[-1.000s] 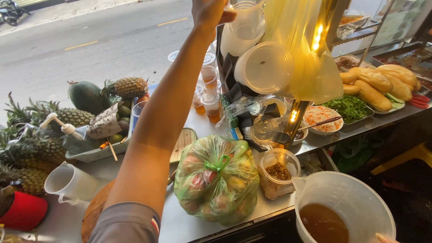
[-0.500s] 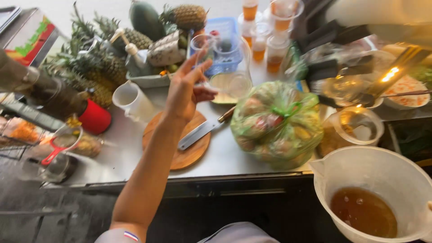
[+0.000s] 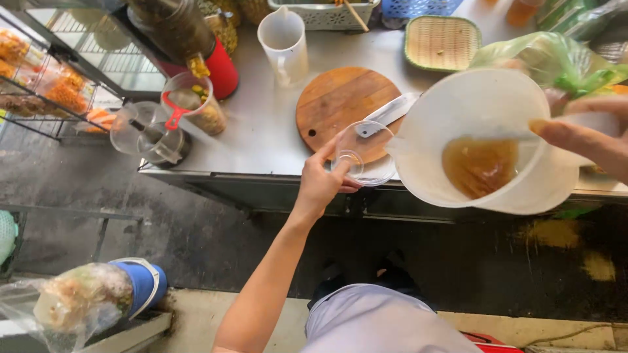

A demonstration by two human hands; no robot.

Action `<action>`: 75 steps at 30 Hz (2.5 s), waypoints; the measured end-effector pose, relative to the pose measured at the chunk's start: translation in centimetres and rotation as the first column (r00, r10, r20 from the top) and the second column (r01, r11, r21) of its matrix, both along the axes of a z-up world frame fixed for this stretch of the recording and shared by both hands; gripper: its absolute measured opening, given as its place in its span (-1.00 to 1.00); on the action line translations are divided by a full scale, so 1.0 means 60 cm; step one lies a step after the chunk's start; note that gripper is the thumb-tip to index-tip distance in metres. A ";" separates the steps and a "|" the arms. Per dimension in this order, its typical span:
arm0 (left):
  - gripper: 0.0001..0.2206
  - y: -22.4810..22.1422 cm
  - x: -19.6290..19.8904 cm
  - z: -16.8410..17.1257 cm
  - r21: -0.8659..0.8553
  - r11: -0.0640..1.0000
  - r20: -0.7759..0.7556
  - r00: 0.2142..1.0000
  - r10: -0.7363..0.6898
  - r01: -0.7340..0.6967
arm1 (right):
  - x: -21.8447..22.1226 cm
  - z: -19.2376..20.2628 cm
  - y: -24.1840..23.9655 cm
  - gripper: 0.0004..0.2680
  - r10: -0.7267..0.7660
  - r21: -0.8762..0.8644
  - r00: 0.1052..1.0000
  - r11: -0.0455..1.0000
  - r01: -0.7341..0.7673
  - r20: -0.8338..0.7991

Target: Preparing a beverage by mixing a dark concentrate with water from a large jug.

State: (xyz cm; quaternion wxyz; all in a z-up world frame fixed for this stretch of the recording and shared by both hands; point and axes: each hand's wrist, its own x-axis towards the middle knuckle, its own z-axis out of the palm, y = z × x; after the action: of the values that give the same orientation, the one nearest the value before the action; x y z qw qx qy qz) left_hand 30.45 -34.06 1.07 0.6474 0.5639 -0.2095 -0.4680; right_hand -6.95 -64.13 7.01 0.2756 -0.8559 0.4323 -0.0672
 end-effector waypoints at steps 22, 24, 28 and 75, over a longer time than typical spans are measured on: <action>-0.41 0.018 -0.010 0.004 -0.112 0.994 -0.096 0.995 0.002 -0.013 | 0.407 0.239 0.170 -0.61 0.353 -0.285 0.696 0.727 -0.625 -0.625; -0.42 0.018 -0.010 0.005 -0.114 0.993 -0.097 0.995 -0.004 -0.007 | 0.411 0.251 0.185 -0.62 0.319 -0.288 0.702 0.746 -0.600 -0.637; -0.39 0.011 -0.013 -0.002 -0.166 0.986 -0.140 0.989 -0.042 0.018 | 0.415 0.264 0.194 -0.60 0.296 -0.293 0.719 0.766 -0.572 -0.629; -0.38 0.427 -0.151 -0.034 -0.271 0.464 -0.272 0.529 0.804 -0.843 | 0.580 0.312 0.741 -0.56 0.532 -0.141 -0.127 -0.434 -0.890 -0.837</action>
State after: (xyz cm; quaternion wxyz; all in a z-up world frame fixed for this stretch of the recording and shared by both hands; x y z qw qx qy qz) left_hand 21.40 -8.43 -0.98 0.8958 0.4358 0.0390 -0.0779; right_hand 27.84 -19.66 25.71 -0.2811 -0.8686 -0.3798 0.1490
